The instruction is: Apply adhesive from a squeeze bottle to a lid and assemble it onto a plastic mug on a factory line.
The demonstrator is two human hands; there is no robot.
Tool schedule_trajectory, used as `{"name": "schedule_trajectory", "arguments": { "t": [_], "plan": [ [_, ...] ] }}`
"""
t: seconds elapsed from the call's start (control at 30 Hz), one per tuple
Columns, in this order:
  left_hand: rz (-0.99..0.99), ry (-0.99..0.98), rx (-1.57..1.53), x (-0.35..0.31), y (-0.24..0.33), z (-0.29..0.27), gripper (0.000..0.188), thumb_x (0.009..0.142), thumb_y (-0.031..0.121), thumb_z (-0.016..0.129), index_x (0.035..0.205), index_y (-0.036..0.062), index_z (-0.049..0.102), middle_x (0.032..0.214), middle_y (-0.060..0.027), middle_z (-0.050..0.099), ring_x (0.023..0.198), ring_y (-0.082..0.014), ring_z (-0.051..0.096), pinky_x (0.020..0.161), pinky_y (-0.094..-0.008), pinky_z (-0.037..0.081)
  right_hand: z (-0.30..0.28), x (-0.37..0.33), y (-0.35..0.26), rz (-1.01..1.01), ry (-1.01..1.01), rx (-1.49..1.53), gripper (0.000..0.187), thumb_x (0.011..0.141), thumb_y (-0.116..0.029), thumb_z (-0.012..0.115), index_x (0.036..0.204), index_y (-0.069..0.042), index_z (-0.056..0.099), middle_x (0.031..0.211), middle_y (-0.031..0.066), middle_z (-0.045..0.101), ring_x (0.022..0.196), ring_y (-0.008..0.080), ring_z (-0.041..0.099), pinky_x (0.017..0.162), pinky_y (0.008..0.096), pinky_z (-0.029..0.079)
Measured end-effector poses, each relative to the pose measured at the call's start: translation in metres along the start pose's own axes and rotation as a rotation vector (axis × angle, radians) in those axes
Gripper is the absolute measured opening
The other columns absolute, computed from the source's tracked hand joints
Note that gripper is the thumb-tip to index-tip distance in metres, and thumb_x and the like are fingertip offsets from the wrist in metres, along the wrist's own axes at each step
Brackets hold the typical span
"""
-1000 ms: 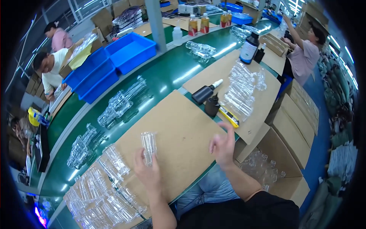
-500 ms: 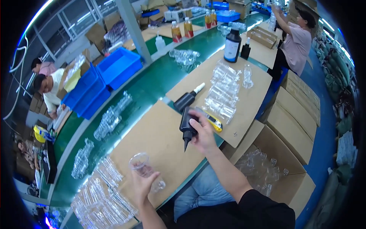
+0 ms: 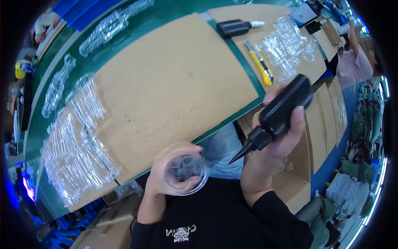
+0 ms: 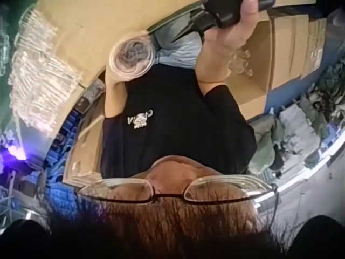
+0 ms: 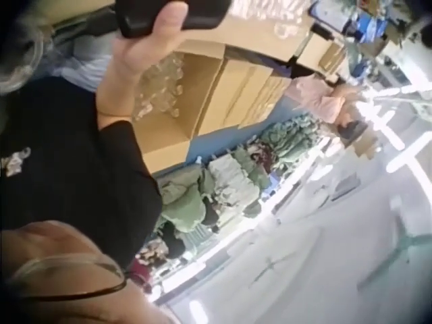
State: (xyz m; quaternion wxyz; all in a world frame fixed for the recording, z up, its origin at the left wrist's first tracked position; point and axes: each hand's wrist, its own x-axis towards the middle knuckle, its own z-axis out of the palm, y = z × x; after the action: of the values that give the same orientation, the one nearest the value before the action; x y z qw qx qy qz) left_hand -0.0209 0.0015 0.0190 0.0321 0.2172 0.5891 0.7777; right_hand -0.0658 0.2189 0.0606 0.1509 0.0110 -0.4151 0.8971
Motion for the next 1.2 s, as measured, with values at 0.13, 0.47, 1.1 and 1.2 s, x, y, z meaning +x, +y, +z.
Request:
{"name": "schedule_trajectory", "arguments": {
  "t": [0.13, 0.47, 1.1, 1.2],
  "plan": [
    [0.040, -0.086, 0.232, 0.004, 0.007, 0.005, 0.041, 0.065, 0.005, 0.072, 0.106, 0.0005, 0.065, 0.097, -0.0104, 0.065, 0.077, -0.0258, 0.060, 0.075, -0.0337, 0.050, 0.020, -0.012, 0.001, -0.070, -0.035, -0.090, 0.054, 0.093, -0.035, 0.052, 0.129, 0.001, 0.034, 0.108, 0.0198, 0.053, 0.069, 0.0176, 0.061, 0.039, 0.0194, 0.046],
    [0.114, -0.106, 0.232, 0.000, 0.004, 0.001, 0.036, 0.064, 0.006, 0.070, 0.100, 0.0016, 0.068, 0.089, -0.0081, 0.064, 0.073, -0.0229, 0.058, 0.068, -0.0302, 0.047, 0.045, -0.027, 0.019, -0.139, -0.056, -0.294, 0.059, 0.090, -0.038, 0.054, 0.133, -0.002, 0.032, 0.125, 0.0164, 0.046, 0.090, 0.0203, 0.061, 0.057, 0.0171, 0.050],
    [0.142, -0.137, 0.279, -0.001, 0.000, 0.004, 0.032, 0.069, 0.012, 0.066, 0.099, 0.0016, 0.067, 0.090, -0.0084, 0.063, 0.075, -0.0226, 0.057, 0.068, -0.0318, 0.046, 0.036, -0.024, 0.020, -0.161, -0.026, -0.362, 0.063, 0.091, -0.043, 0.049, 0.137, -0.004, 0.033, 0.130, 0.0171, 0.045, 0.098, 0.0182, 0.061, 0.056, 0.0145, 0.049],
    [0.132, -0.147, 0.288, 0.001, 0.002, 0.005, 0.032, 0.069, 0.011, 0.066, 0.099, 0.0017, 0.067, 0.090, -0.0083, 0.063, 0.076, -0.0223, 0.057, 0.069, -0.0320, 0.046, 0.038, -0.023, 0.022, -0.174, -0.017, -0.380, 0.062, 0.091, -0.043, 0.049, 0.137, -0.004, 0.033, 0.130, 0.0171, 0.045, 0.098, 0.0181, 0.061, 0.058, 0.0148, 0.049]
  ]
}}
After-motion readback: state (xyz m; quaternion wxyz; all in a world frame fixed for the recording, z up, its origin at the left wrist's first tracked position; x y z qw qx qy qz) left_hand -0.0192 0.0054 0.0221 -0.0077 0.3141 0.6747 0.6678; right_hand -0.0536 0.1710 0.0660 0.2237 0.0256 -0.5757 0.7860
